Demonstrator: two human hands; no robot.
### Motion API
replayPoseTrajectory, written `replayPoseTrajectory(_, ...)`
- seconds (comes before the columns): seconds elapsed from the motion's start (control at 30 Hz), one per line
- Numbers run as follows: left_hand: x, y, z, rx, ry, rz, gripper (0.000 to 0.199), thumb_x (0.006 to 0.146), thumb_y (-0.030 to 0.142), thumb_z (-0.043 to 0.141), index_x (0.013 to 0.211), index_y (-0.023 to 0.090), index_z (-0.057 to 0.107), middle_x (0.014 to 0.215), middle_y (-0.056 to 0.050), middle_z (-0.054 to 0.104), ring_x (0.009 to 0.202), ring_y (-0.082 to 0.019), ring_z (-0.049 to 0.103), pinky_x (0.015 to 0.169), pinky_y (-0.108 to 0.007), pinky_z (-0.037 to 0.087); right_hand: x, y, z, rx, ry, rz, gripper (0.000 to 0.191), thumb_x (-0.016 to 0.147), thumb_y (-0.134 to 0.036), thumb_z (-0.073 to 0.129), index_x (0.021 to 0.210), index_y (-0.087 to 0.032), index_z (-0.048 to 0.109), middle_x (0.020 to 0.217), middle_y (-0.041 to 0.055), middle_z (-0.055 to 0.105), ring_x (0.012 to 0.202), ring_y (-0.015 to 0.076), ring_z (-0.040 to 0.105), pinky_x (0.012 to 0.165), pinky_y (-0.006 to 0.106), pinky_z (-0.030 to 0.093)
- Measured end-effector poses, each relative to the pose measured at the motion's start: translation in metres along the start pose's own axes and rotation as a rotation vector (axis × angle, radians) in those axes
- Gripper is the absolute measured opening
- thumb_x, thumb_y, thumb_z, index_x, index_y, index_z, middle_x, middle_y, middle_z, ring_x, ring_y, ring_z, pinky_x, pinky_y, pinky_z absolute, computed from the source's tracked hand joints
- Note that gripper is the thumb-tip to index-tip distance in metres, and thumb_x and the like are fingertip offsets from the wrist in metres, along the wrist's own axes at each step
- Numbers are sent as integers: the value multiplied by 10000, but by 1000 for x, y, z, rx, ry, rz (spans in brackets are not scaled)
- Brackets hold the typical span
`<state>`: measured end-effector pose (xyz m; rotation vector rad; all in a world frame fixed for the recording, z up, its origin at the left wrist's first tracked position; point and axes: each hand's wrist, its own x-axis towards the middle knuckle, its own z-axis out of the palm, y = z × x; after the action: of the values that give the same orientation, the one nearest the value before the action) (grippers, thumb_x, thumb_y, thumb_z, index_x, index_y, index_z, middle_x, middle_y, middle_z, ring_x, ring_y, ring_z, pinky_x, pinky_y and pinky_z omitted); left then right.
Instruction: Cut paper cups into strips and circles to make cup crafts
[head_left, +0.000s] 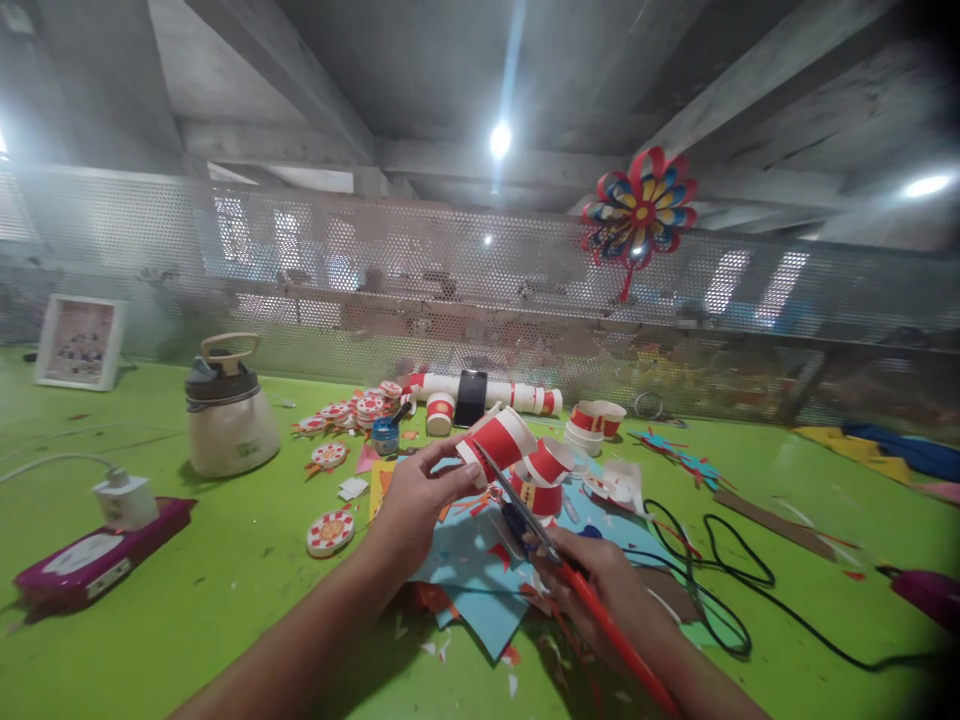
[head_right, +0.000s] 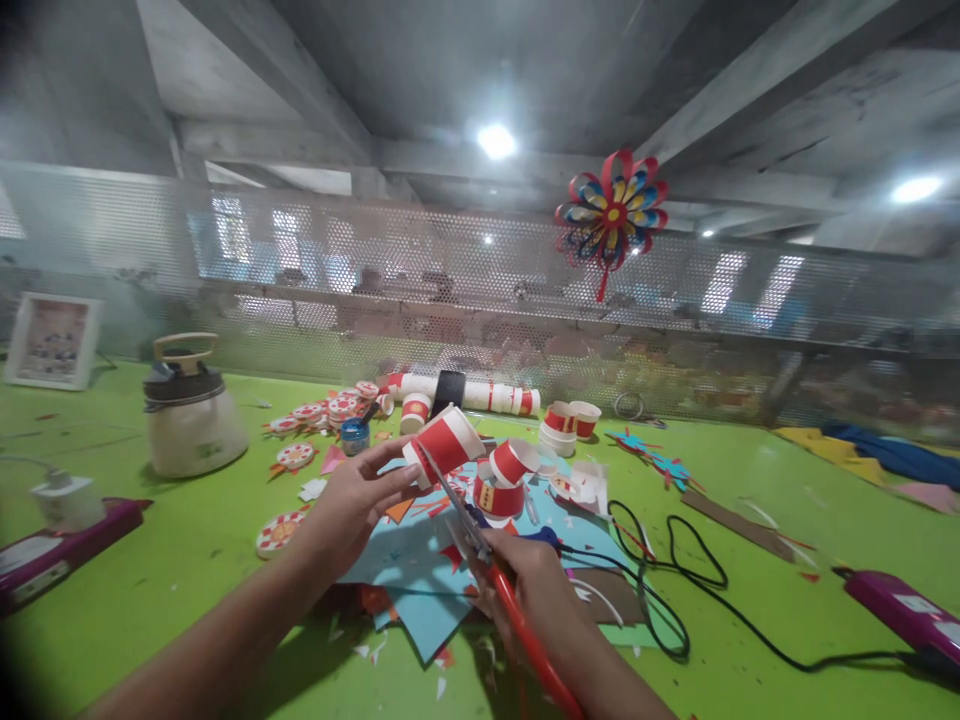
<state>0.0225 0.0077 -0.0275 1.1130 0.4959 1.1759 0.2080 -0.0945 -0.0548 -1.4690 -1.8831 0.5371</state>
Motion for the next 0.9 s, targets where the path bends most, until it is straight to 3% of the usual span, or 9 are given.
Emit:
replayPoseTrajectory(0.27,2,-1,-1,-90,29,-5,387,648,247,806,986,126,660,880,-108,678,795,-216,655,759,-358,510,0,-3,-1,-50,27,-19,190,837,-282,484,891,-159,619,653,-7,512,602,152,501,575,241,497)
replayPoseTrajectory(0.47,2,-3,0,-25,34,10,399,650,257,805,1001,126,669,840,-102,697,774,-207,651,766,-367,512,2,0,3,16,67,13,198,847,-313,483,842,-158,606,680,-3,520,600,139,481,552,224,493)
replayPoseTrajectory(0.7,0,-2,0,-23,22,7,417,619,239,816,997,131,679,888,-116,722,799,-229,668,783,-388,520,2,-2,-6,-58,-13,-40,225,842,-310,467,890,-154,622,669,4,580,600,157,535,553,229,462)
replayPoseTrajectory(0.9,1,-4,-1,30,39,0,467,642,265,800,1066,130,659,877,-100,697,808,-219,648,804,-388,508,1,1,-3,-67,13,-6,207,859,-311,457,805,-167,595,633,-4,560,574,152,521,532,230,427)
